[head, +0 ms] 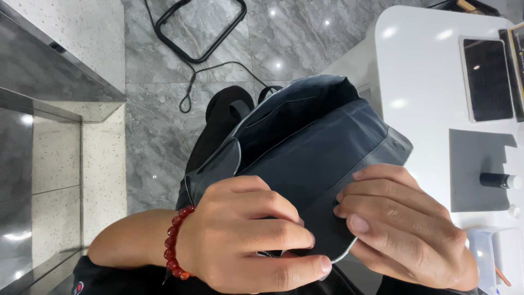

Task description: Using a hair dryer to dry or heat a leather bag.

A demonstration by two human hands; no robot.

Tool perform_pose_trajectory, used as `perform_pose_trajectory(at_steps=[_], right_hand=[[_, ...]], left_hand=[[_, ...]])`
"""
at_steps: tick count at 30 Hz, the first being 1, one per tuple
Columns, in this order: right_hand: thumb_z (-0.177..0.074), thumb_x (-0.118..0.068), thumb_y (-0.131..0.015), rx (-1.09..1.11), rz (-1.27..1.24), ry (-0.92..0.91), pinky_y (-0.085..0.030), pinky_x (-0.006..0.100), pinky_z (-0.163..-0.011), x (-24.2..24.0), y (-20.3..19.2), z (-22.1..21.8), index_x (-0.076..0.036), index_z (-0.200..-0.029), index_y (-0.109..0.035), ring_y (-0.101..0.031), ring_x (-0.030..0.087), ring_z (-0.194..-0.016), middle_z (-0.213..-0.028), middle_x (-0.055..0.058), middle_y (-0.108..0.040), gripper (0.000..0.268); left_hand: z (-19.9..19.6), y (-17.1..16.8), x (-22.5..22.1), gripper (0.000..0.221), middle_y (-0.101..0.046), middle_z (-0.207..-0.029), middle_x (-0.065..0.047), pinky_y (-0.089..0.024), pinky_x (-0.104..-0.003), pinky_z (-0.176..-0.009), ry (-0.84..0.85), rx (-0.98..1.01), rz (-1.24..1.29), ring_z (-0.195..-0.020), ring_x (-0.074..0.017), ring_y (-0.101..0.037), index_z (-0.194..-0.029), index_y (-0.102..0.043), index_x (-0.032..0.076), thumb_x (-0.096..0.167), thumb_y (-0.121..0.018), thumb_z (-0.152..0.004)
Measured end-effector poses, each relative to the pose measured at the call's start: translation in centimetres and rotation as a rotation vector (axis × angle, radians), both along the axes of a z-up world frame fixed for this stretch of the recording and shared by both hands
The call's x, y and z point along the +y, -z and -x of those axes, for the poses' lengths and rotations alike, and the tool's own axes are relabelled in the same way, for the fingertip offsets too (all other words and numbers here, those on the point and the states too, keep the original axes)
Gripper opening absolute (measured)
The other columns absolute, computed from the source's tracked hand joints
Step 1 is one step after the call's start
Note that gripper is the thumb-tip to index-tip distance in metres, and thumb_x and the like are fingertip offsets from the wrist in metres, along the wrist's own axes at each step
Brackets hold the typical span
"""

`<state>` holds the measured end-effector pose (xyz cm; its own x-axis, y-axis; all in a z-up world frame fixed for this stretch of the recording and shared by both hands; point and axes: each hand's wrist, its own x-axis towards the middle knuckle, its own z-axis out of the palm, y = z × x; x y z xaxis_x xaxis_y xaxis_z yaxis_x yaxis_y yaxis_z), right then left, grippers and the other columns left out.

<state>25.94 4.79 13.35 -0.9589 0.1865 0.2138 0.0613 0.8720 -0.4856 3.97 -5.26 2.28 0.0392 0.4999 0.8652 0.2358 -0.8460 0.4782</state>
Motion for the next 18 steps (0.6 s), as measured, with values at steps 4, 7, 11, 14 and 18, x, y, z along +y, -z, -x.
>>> perform_pose_trajectory(at_steps=[4, 7, 11, 14, 18], right_hand=[[-0.083, -0.01, -0.081, 0.015, -0.035, -0.026, -0.057, 0.05, -0.087, 0.2, -0.2, 0.4, -0.004, -0.129, -0.048, -0.075, 0.032, -0.09, -0.09, 0.015, -0.073, 0.057], [-0.082, -0.011, -0.082, 0.004, -0.039, -0.024, -0.056, 0.049, -0.086, 0.0, -0.3, 0.4, -0.004, -0.128, -0.05, -0.075, 0.031, -0.089, -0.09, 0.014, -0.073, 0.056], [-0.082, -0.012, -0.082, 0.011, -0.038, -0.026, -0.056, 0.047, -0.086, 0.1, -0.3, 0.7, -0.004, -0.129, -0.05, -0.074, 0.03, -0.088, -0.09, 0.013, -0.073, 0.057], [-0.083, -0.011, -0.082, 0.034, -0.032, -0.029, -0.056, 0.047, -0.086, 0.1, -0.4, 1.1, -0.003, -0.13, -0.049, -0.074, 0.029, -0.087, -0.089, 0.012, -0.072, 0.058], [-0.083, -0.01, -0.081, 0.063, -0.006, -0.047, -0.056, 0.047, -0.086, 0.4, -0.5, 1.4, -0.001, -0.131, -0.048, -0.074, 0.028, -0.086, -0.088, 0.012, -0.071, 0.059]], left_hand=[[0.2, -0.3, 0.1, 0.013, -0.069, -0.098, 0.004, -0.049, -0.025, -0.07, 0.002, 0.011, -0.014, -0.09, -0.0129, -0.071, -0.112, -0.074, 0.017, 0.02, -0.072, -0.1], [0.1, -0.8, 0.0, 0.016, -0.068, -0.096, 0.005, -0.048, -0.024, -0.069, -0.026, 0.029, 0.0, -0.089, -0.0112, -0.07, -0.112, -0.074, 0.018, 0.018, -0.07, -0.097], [-0.2, -1.6, 0.1, 0.015, -0.063, -0.089, 0.006, -0.043, -0.024, -0.065, -0.075, 0.06, 0.016, -0.081, -0.0092, -0.066, -0.112, -0.075, 0.019, 0.021, -0.07, -0.098], [-0.2, -1.7, 0.1, 0.018, -0.062, -0.09, 0.006, -0.041, -0.024, -0.064, -0.091, 0.079, 0.017, -0.078, -0.0082, -0.062, -0.114, -0.075, 0.02, 0.019, -0.066, -0.097], [-0.1, -1.9, 0.1, 0.018, -0.063, -0.09, 0.006, -0.043, -0.024, -0.064, -0.067, 0.074, 0.031, -0.08, -0.0093, -0.065, -0.114, -0.075, 0.018, 0.019, -0.067, -0.097]])
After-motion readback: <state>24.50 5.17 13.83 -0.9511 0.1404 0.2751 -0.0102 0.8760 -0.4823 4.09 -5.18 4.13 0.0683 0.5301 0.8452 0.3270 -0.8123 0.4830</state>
